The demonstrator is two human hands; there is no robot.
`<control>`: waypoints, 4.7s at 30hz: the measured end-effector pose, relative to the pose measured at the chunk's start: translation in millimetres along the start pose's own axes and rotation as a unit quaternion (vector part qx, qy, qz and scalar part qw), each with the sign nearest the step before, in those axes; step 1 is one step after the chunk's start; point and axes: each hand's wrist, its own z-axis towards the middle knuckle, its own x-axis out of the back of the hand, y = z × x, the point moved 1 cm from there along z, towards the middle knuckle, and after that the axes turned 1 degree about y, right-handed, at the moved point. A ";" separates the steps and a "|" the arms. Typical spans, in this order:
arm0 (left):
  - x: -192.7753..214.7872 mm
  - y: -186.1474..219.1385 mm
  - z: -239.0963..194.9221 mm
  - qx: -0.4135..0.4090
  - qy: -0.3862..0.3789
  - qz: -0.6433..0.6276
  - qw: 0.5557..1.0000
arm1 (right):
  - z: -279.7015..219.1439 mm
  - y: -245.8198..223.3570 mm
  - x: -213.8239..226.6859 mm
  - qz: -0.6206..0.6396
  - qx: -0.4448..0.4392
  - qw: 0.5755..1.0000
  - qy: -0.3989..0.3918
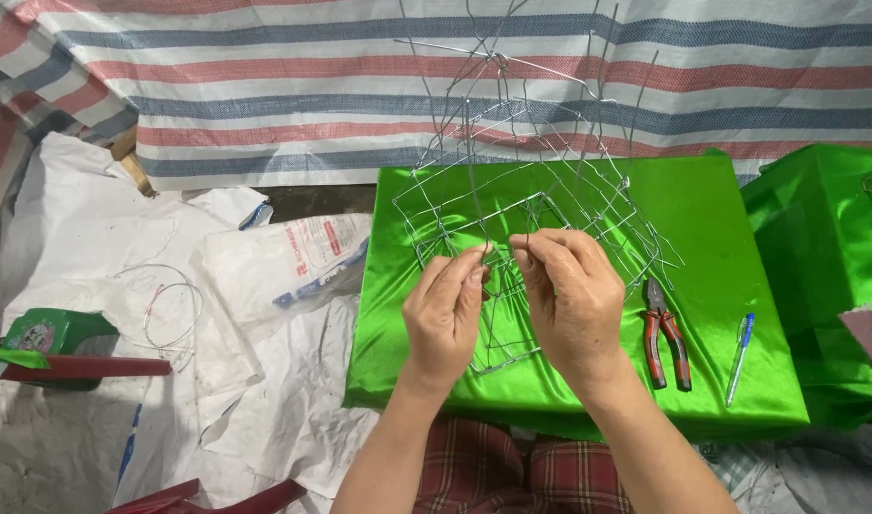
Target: Assembling a wire cage by manually bending and joining metal wire segments, occasionally using pliers for precision.
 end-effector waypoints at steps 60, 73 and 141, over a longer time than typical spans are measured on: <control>0.5 -8.6 -9.6 0.076 -0.028 -0.027 0.996 | 16.7 -11.8 2.1 -0.089 -0.017 0.993 -0.080; 2.0 -0.6 0.8 0.054 -0.042 -0.010 0.998 | 17.8 -12.0 3.2 -0.090 -0.021 0.993 -0.071; -26.2 -22.9 -26.3 0.085 0.050 -0.019 0.995 | 37.5 -4.3 23.6 -0.223 0.345 0.906 -0.098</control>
